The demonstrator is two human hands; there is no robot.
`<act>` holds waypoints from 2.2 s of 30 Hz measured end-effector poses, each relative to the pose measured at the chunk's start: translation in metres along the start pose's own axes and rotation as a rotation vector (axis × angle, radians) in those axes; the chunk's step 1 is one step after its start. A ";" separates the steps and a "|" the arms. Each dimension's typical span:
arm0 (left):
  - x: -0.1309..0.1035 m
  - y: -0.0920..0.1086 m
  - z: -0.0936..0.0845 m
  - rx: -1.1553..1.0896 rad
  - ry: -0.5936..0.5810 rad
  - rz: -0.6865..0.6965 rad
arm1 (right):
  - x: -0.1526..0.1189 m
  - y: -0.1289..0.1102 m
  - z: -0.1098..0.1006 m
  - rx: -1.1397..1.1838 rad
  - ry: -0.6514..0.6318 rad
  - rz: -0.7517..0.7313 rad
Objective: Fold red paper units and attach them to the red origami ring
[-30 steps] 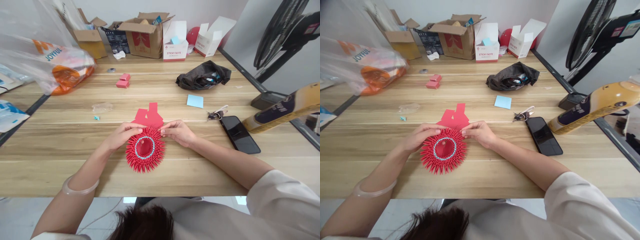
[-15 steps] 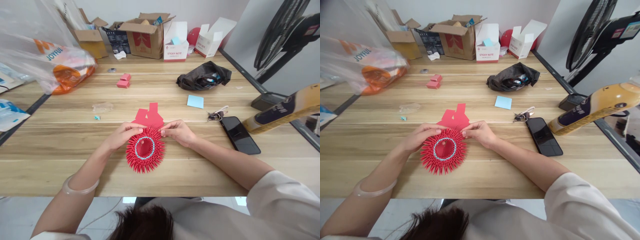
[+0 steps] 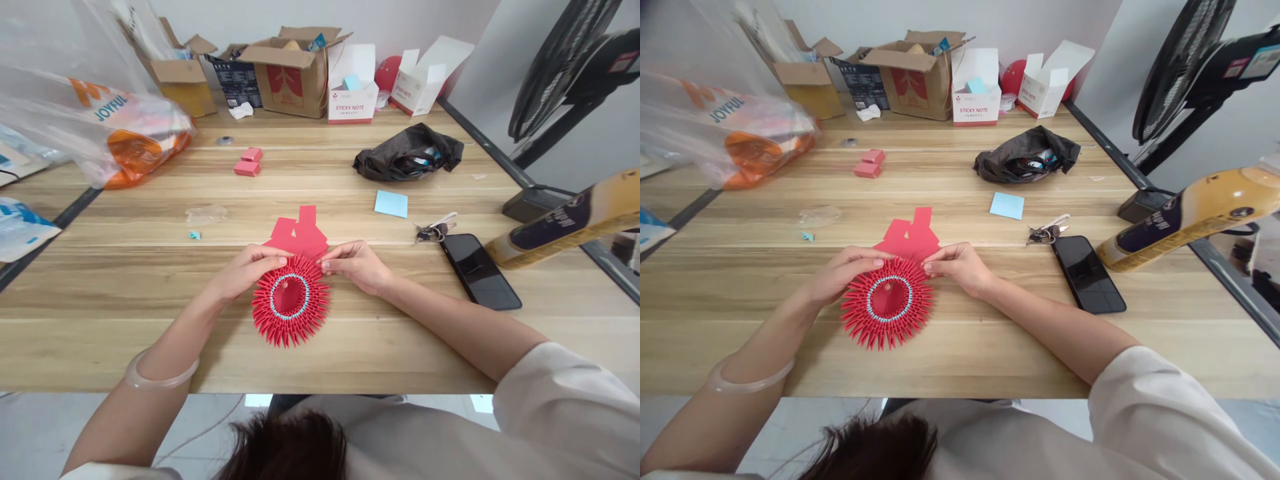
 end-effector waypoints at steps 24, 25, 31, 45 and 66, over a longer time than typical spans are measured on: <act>0.002 -0.006 0.001 -0.066 0.024 -0.023 | -0.003 -0.002 0.006 -0.004 -0.019 -0.026; 0.002 -0.007 0.000 -0.073 0.035 -0.026 | -0.003 -0.001 0.006 -0.012 -0.020 -0.023; 0.003 -0.010 -0.001 -0.105 0.041 -0.046 | -0.003 -0.001 0.007 0.005 -0.023 -0.004; 0.003 -0.010 0.000 -0.117 0.075 -0.085 | -0.003 -0.001 0.006 0.000 -0.029 -0.011; 0.004 -0.012 0.001 -0.216 0.139 -0.092 | -0.002 -0.001 0.008 -0.077 -0.062 0.025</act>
Point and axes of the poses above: each hand's wrist, its own x-axis towards the middle knuckle, its own z-axis out of the palm, y = z × x, the point moved 9 cm from there along x, towards the middle knuckle, and after that the axes turned 3 degrees about y, right-handed, at the moved point
